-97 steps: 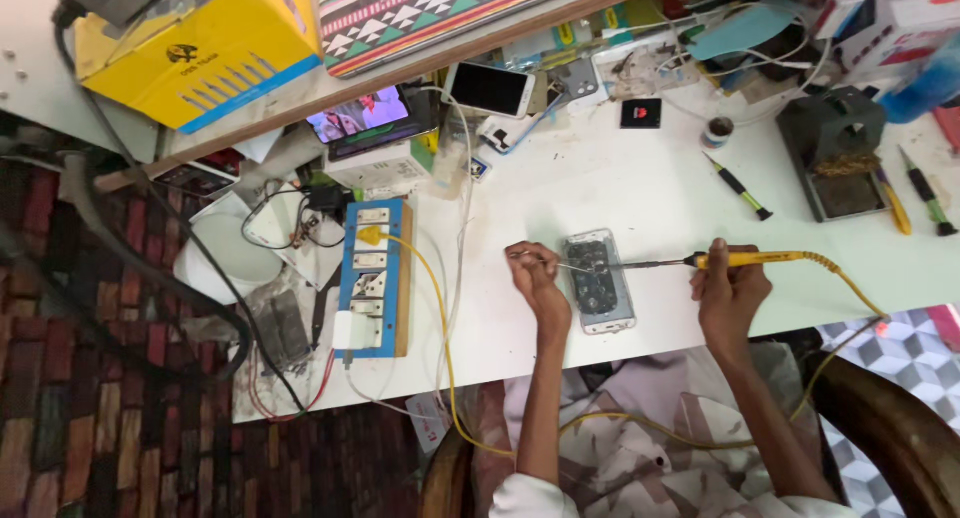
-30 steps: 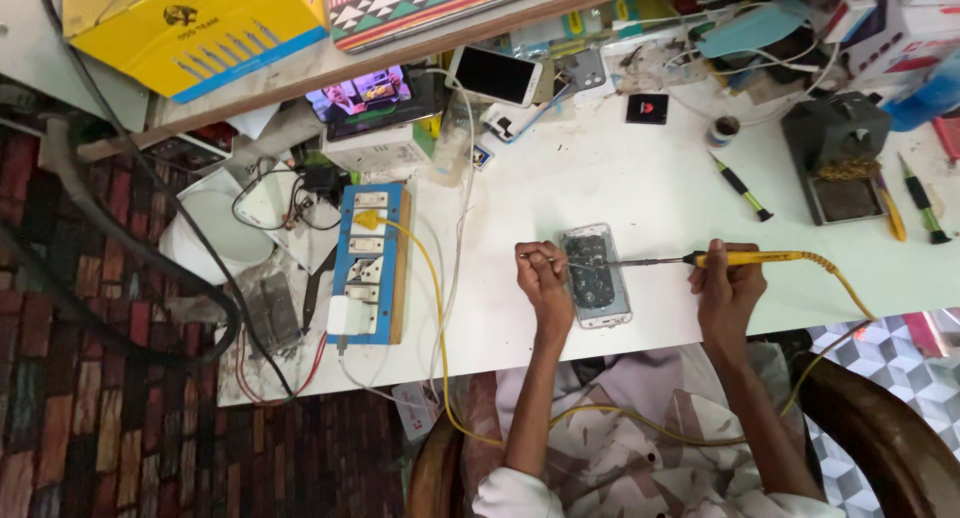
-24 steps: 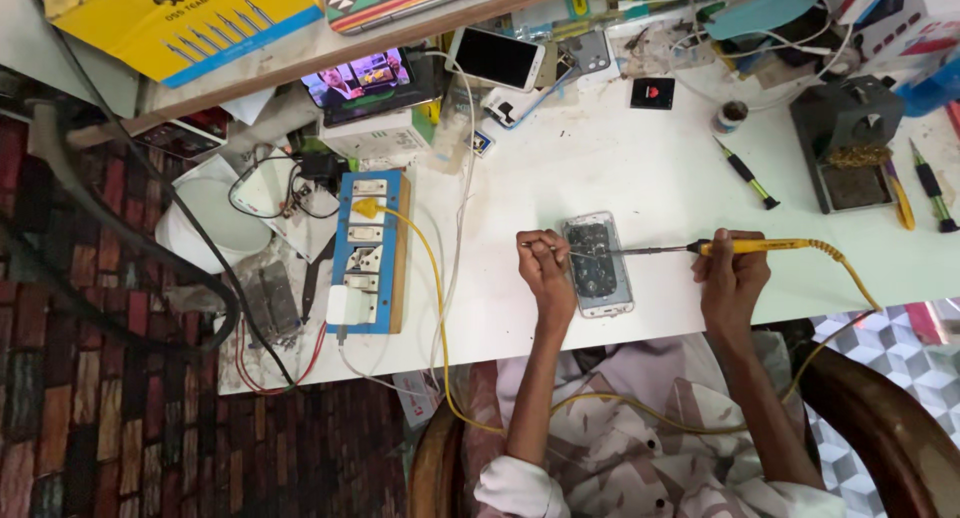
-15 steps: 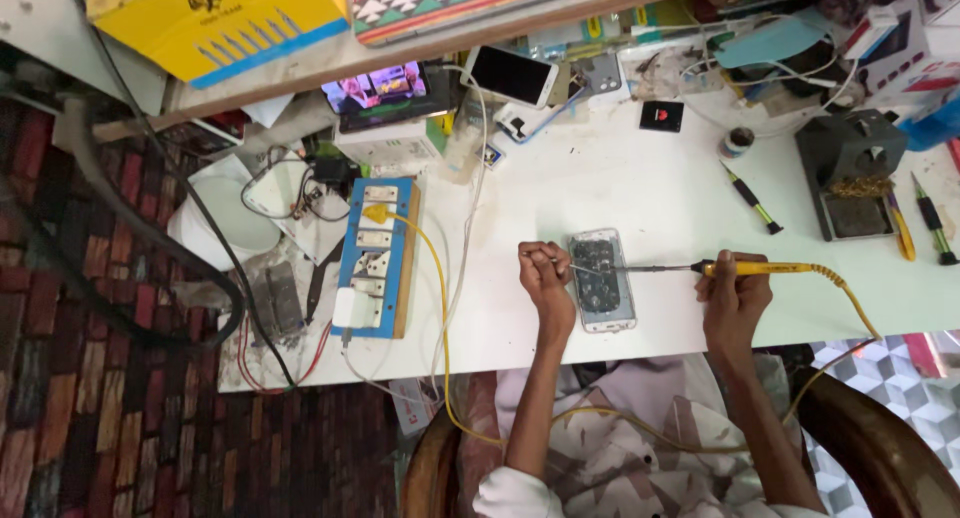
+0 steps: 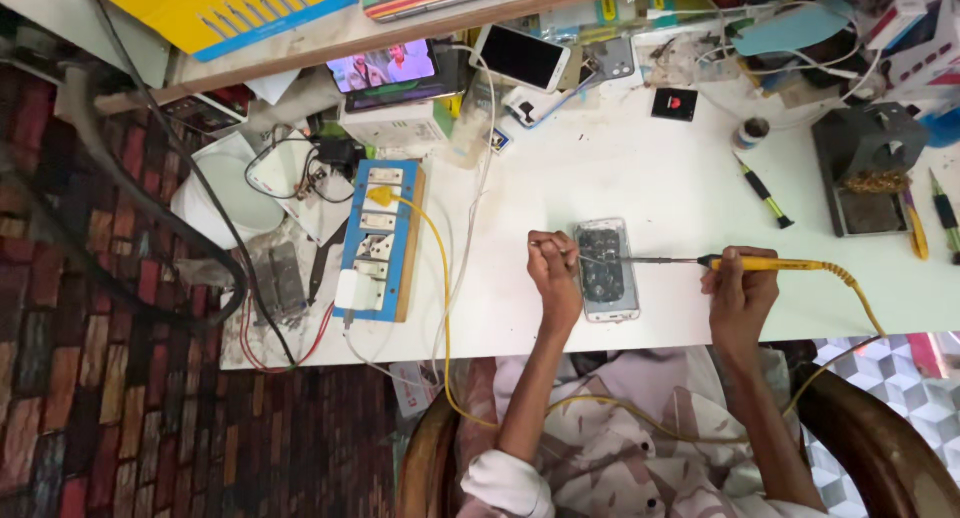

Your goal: The person uses a soldering iron and solder wire to apply solder to multiple points on a disassembled smartphone circuit board. The person holds the board steady with one hand while applying heat and solder with the other.

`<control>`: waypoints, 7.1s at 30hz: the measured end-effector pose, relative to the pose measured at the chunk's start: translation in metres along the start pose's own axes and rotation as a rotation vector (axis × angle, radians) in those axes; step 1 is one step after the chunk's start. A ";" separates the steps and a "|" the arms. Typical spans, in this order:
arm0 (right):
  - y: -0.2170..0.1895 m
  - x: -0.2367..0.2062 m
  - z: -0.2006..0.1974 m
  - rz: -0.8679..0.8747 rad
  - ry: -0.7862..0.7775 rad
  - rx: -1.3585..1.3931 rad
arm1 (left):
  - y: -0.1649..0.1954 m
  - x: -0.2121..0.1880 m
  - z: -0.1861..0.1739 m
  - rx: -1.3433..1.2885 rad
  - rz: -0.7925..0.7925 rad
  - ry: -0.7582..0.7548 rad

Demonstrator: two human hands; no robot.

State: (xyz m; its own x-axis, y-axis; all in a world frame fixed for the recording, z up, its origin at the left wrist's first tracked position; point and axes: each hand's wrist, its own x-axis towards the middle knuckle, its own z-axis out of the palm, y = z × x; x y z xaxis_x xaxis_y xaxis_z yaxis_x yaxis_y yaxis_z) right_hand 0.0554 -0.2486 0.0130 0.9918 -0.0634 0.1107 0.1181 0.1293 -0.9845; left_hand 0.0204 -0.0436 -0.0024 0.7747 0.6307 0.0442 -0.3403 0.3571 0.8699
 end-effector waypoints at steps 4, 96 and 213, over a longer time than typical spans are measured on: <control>0.007 0.000 -0.001 0.016 0.040 0.008 | -0.002 -0.001 -0.001 0.016 0.068 -0.057; 0.002 -0.001 0.004 -0.041 0.064 -0.037 | -0.003 0.002 -0.018 0.135 -0.007 -0.022; 0.014 0.004 -0.003 -0.060 0.052 0.081 | -0.014 -0.010 0.005 0.059 0.239 -0.138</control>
State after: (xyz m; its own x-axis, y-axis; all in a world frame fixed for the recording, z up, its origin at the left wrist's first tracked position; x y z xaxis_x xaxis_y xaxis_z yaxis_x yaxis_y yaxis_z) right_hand 0.0611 -0.2503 -0.0013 0.9792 -0.1245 0.1599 0.1829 0.2033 -0.9619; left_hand 0.0196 -0.0585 -0.0127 0.7429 0.5910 0.3143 -0.4936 0.1665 0.8536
